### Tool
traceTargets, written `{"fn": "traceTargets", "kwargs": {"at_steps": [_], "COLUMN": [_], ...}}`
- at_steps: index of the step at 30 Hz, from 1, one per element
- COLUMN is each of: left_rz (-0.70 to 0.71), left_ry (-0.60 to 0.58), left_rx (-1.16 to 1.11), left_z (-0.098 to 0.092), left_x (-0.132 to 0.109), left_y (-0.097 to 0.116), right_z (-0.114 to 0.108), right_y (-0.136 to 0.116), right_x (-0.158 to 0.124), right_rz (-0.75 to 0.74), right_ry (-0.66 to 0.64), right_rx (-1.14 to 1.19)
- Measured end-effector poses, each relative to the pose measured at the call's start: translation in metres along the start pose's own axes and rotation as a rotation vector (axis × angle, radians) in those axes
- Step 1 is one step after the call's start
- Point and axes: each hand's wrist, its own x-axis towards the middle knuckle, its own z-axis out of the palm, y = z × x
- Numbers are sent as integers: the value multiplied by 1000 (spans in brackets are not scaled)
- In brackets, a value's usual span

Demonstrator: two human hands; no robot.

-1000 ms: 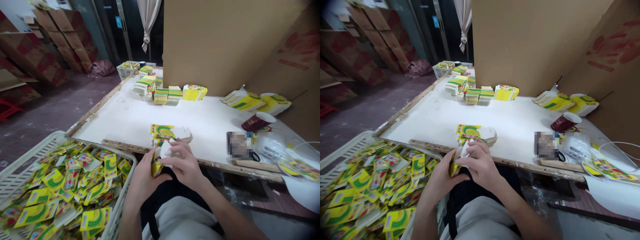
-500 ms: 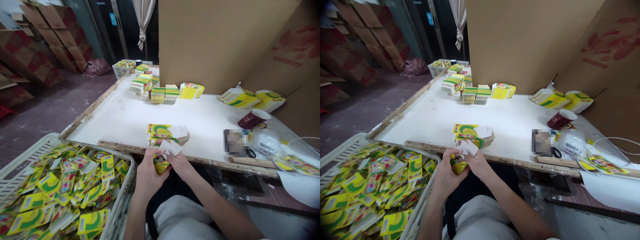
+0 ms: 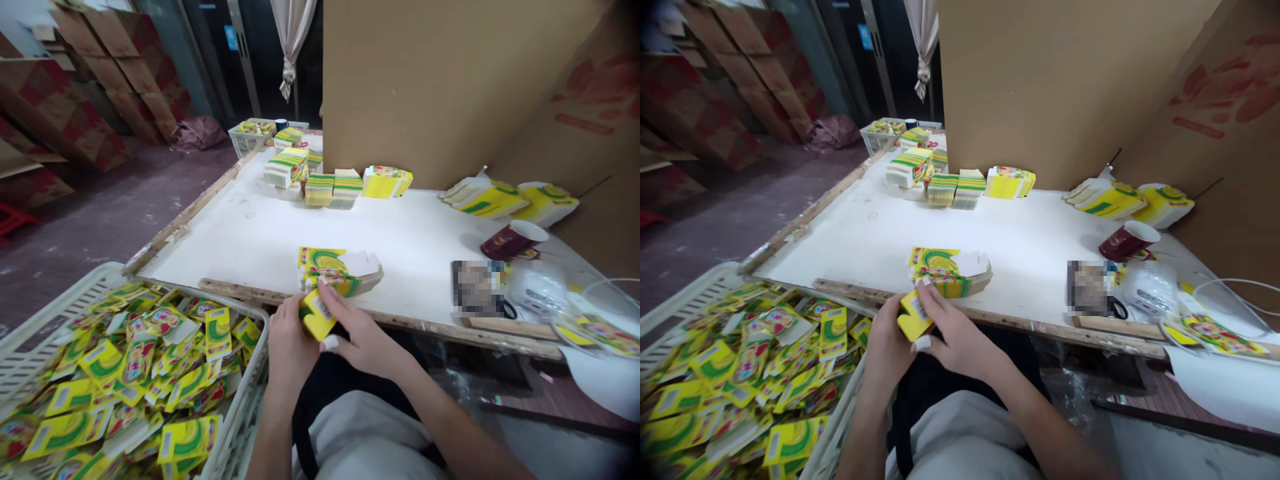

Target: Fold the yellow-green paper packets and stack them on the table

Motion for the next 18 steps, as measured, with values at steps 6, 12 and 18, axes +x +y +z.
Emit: {"fn": "traceTargets", "kwargs": {"at_steps": [6,12,18], "left_rz": [64,-6,-54], "left_ry": [-103,-224,-427], "left_rx": [-63,-48,-178], "left_z": [-10,-15,-21], "left_x": [-2,-3,-3], "left_y": [-4,1,8], "right_z": [-2,-10,-46], "right_y": [4,1,-10], "right_x": [-7,-6,4], "right_rz": [-64,-40,-96], "right_ry": [-56,-177,-388], "right_rx": [-113,-141,-56]}}
